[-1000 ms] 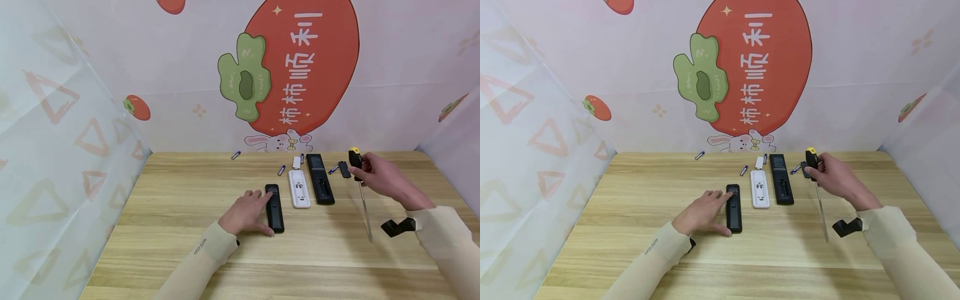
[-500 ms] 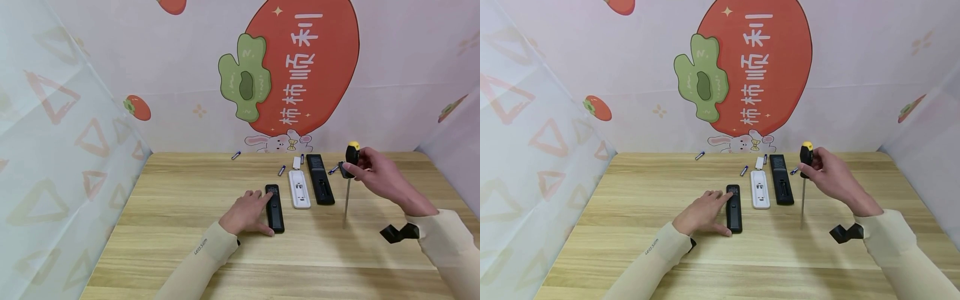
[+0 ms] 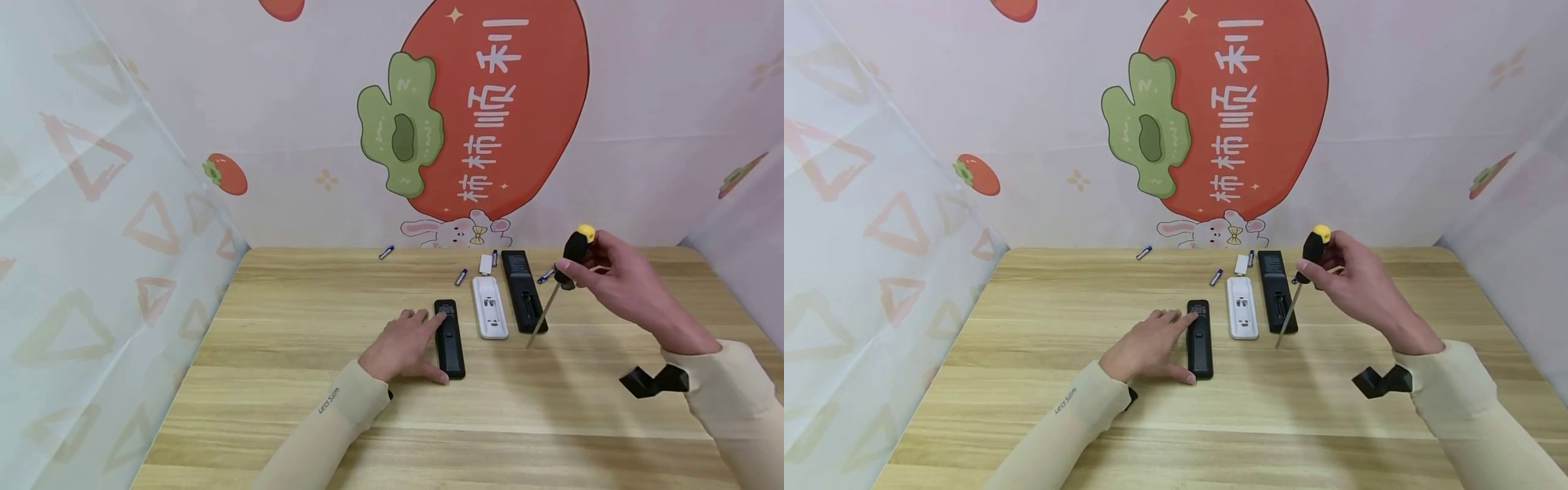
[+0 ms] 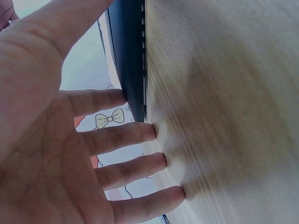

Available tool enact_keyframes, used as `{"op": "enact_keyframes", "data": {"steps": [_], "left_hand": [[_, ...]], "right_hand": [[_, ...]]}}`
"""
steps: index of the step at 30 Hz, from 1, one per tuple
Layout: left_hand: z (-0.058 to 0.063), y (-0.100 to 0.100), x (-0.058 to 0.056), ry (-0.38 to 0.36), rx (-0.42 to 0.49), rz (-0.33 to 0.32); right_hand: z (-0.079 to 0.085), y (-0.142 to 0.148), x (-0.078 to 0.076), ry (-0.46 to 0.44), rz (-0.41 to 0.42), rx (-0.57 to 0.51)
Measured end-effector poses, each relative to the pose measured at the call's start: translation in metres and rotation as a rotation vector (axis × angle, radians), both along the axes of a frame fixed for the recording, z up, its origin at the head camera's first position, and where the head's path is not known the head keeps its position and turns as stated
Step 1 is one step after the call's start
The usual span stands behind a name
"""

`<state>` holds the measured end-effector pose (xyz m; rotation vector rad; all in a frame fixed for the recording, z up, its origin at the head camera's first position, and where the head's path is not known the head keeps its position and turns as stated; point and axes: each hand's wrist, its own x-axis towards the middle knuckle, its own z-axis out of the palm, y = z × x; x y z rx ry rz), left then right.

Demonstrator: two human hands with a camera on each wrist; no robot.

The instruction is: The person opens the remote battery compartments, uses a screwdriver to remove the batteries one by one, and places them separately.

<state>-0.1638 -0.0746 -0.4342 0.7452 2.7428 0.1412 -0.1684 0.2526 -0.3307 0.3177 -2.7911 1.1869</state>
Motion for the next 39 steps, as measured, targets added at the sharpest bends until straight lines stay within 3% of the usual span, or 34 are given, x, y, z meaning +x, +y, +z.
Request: {"op": "enact_keyframes", "data": {"steps": [11, 22, 39], "left_hand": [[0.000, 0.001, 0.001, -0.010, -0.002, 0.007], [0.000, 0.000, 0.001, -0.002, -0.008, 0.000], [-0.002, -0.001, 0.000, 0.009, -0.003, -0.004]], "right_hand": [[0.006, -0.012, 0.003, -0.032, -0.008, -0.068], [-0.002, -0.029, 0.000, 0.015, 0.057, -0.252], [-0.019, -0.054, -0.005, 0.038, 0.073, -0.280]]}}
